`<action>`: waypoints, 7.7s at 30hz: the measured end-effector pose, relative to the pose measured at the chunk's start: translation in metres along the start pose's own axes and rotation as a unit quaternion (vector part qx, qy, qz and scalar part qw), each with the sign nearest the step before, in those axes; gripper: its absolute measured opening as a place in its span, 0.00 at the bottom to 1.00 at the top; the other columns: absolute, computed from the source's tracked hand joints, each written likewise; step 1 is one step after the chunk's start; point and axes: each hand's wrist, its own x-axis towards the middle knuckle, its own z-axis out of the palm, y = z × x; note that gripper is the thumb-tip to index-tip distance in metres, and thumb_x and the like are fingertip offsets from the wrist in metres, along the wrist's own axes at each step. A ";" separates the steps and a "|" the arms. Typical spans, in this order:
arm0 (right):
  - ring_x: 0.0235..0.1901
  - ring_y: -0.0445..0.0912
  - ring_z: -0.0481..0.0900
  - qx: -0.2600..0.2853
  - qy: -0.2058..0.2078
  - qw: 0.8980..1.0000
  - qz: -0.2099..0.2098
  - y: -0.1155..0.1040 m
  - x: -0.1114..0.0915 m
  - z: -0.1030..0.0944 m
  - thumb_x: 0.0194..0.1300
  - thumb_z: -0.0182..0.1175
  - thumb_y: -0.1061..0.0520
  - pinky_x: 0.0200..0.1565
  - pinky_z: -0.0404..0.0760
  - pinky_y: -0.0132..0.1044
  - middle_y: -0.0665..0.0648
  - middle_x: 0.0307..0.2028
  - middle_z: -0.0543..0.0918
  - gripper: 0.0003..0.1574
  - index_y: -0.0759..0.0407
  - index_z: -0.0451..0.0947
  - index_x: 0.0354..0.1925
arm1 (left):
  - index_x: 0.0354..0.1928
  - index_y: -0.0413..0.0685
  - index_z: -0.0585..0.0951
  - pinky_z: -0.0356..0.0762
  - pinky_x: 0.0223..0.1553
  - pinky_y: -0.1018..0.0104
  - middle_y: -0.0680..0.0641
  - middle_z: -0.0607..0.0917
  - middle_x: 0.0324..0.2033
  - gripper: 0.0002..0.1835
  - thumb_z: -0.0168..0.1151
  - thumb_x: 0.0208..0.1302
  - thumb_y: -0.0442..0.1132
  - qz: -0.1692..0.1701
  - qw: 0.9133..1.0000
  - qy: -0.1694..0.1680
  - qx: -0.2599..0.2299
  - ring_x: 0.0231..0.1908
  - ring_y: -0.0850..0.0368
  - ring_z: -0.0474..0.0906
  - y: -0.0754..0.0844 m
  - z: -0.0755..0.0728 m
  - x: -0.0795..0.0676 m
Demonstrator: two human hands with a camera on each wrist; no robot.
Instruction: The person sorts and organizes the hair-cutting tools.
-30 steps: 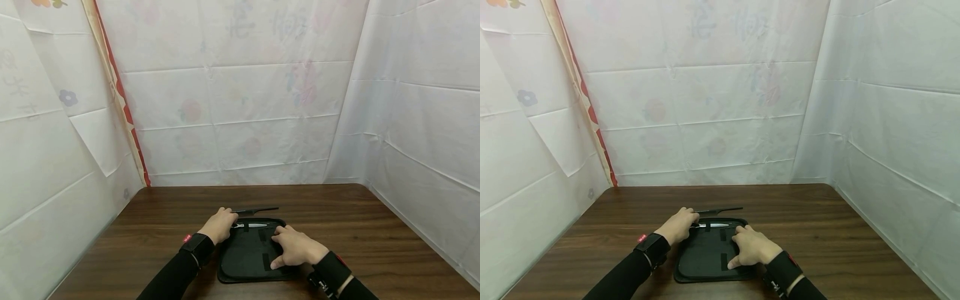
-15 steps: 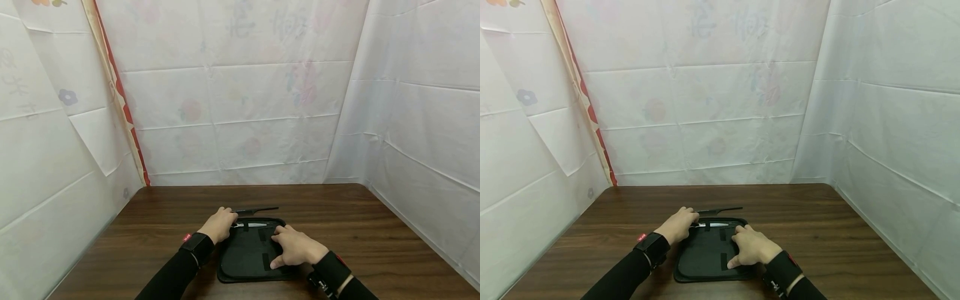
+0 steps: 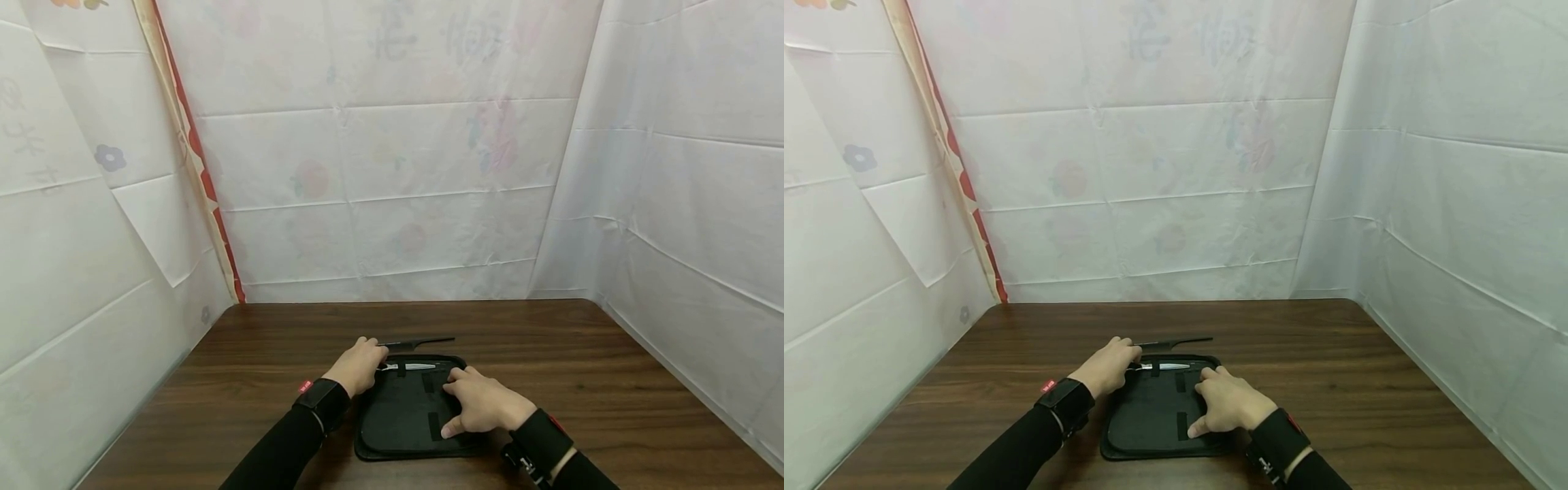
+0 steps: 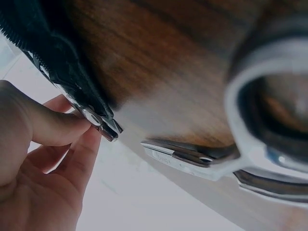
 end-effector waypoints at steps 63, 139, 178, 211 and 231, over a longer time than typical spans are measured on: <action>0.60 0.55 0.71 -0.006 0.002 1.000 0.000 0.000 0.000 0.001 0.54 0.75 0.35 0.55 0.77 0.54 0.57 0.60 0.75 0.48 0.63 0.79 0.63 | 0.46 0.48 0.85 0.78 0.43 0.59 0.47 0.80 0.40 0.15 0.71 0.60 0.25 -0.003 1.000 -0.010 0.000 0.44 0.48 0.74 0.009 -0.002 0.001; 0.61 0.55 0.70 -0.008 0.002 1.000 0.008 -0.001 0.001 0.001 0.54 0.75 0.34 0.56 0.77 0.55 0.56 0.62 0.74 0.48 0.62 0.79 0.63 | 0.48 0.45 0.84 0.81 0.46 0.56 0.46 0.84 0.42 0.14 0.69 0.62 0.26 -0.024 0.999 0.005 -0.036 0.48 0.48 0.81 0.020 0.004 0.005; 0.60 0.54 0.71 -0.006 0.008 1.000 0.001 0.000 0.000 0.001 0.54 0.75 0.34 0.56 0.77 0.54 0.56 0.60 0.75 0.49 0.64 0.79 0.63 | 0.39 0.49 0.84 0.78 0.37 0.61 0.50 0.83 0.35 0.13 0.68 0.59 0.23 -0.011 0.998 0.002 -0.064 0.37 0.55 0.81 0.016 0.005 0.008; 0.59 0.54 0.71 -0.006 0.004 1.000 0.005 0.000 0.001 -0.001 0.54 0.75 0.34 0.55 0.77 0.53 0.55 0.59 0.75 0.49 0.63 0.78 0.64 | 0.43 0.45 0.84 0.81 0.41 0.57 0.47 0.82 0.38 0.08 0.64 0.65 0.27 -0.015 0.998 0.011 -0.053 0.41 0.52 0.81 0.020 -0.005 -0.001; 0.61 0.54 0.70 0.000 -0.001 1.000 0.006 0.000 0.000 -0.001 0.55 0.75 0.36 0.55 0.77 0.54 0.56 0.61 0.74 0.48 0.63 0.78 0.64 | 0.35 0.44 0.80 0.75 0.35 0.56 0.50 0.76 0.31 0.05 0.63 0.64 0.27 -0.007 0.995 0.026 -0.094 0.31 0.55 0.73 0.006 -0.014 -0.019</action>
